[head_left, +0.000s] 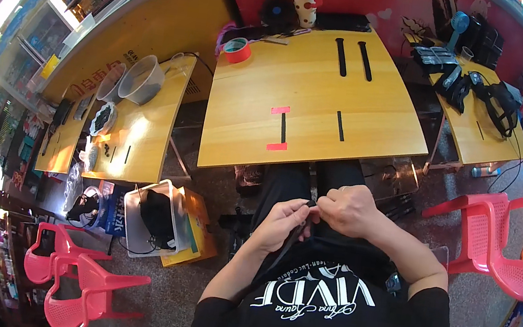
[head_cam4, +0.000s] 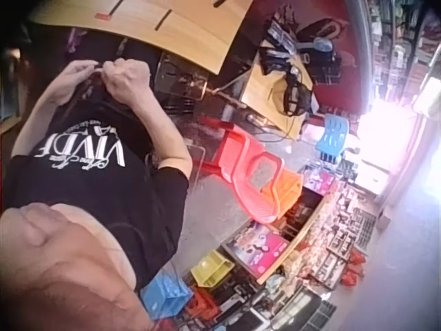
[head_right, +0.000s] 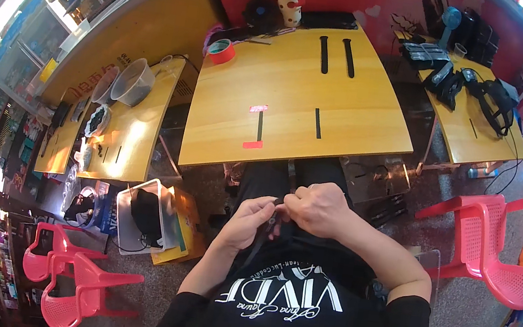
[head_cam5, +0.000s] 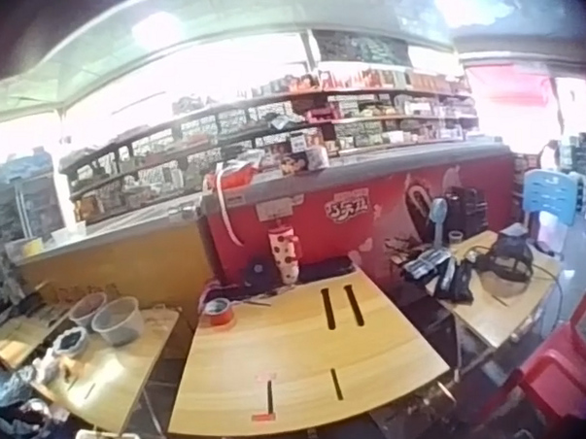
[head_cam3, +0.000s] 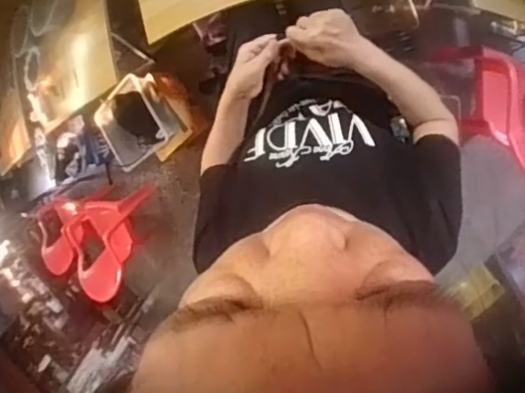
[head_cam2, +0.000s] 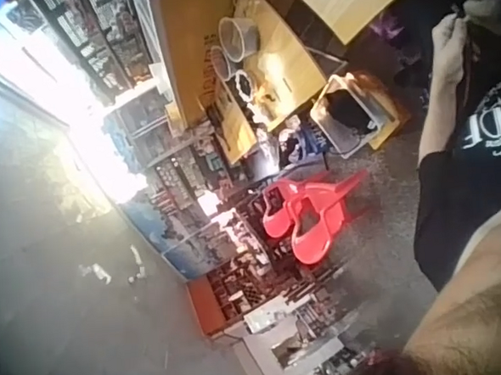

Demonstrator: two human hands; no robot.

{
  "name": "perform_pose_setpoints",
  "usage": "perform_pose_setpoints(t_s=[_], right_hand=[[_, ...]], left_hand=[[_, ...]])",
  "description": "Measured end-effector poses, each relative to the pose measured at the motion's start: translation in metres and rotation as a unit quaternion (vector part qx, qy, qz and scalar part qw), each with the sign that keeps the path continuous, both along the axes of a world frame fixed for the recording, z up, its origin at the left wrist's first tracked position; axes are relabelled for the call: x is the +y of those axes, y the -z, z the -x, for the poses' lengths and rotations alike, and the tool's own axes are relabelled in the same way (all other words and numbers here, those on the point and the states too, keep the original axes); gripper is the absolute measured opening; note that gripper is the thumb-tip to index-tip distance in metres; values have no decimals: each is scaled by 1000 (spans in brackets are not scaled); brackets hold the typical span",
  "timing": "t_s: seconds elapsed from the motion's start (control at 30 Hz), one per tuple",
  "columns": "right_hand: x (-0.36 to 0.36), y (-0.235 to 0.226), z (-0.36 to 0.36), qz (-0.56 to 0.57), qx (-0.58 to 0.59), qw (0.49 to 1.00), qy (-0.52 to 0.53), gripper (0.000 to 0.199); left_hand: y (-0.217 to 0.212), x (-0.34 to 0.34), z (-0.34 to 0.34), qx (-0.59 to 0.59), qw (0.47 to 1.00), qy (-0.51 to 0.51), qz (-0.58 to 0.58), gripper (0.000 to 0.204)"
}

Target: The recorder is assembling and organizing black textile straps by placing them onto a horizontal template strip on a wooden table.

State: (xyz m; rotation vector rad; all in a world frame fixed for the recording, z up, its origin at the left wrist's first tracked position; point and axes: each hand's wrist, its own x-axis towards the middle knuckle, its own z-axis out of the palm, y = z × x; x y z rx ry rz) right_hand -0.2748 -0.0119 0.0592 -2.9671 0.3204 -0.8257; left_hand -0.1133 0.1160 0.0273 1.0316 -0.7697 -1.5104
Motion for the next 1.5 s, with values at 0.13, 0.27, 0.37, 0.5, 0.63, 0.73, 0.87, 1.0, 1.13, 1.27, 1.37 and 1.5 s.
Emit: perform_pose_setpoints(t_s=[0.13,0.27,0.37,0.5,0.63,0.73,0.87,1.0,1.13,1.27,1.37,1.5], right_hand=[[-8,6,-2,-37,29,996,-78,25],[2,12,-4,-11,21,997,-76,26],[10,9,-2,48,19,997,-57,27],[19,14,-1,117,15,991,-65,30],[38,22,2,42,-13,994,-101,35],[24,8,0,-91,-46,993,-52,39],[2,8,-7,-173,-18,984,-23,54],[-6,5,-20,-204,4,979,-25,53],[-9,3,-29,-197,22,976,-91,44],[-3,-4,-25,-93,33,966,-240,30],[10,-1,-19,-56,64,954,-286,35],[23,-17,0,-153,41,921,-356,41]], left_hand=[[12,-5,-1,85,996,-10,-38,25],[23,0,0,164,984,-61,-45,20],[24,1,6,161,981,-98,-36,19],[30,2,11,199,968,-147,-44,22],[33,-5,-11,169,962,-213,-13,30],[25,-3,-18,143,969,-203,-13,31],[16,-2,-14,139,972,-188,0,30],[11,2,-9,137,974,-180,3,28],[7,5,-9,146,979,-145,2,24],[15,14,-6,123,981,-148,-17,21],[24,16,-4,8,963,-266,40,18],[53,13,-79,74,859,-506,6,16]])
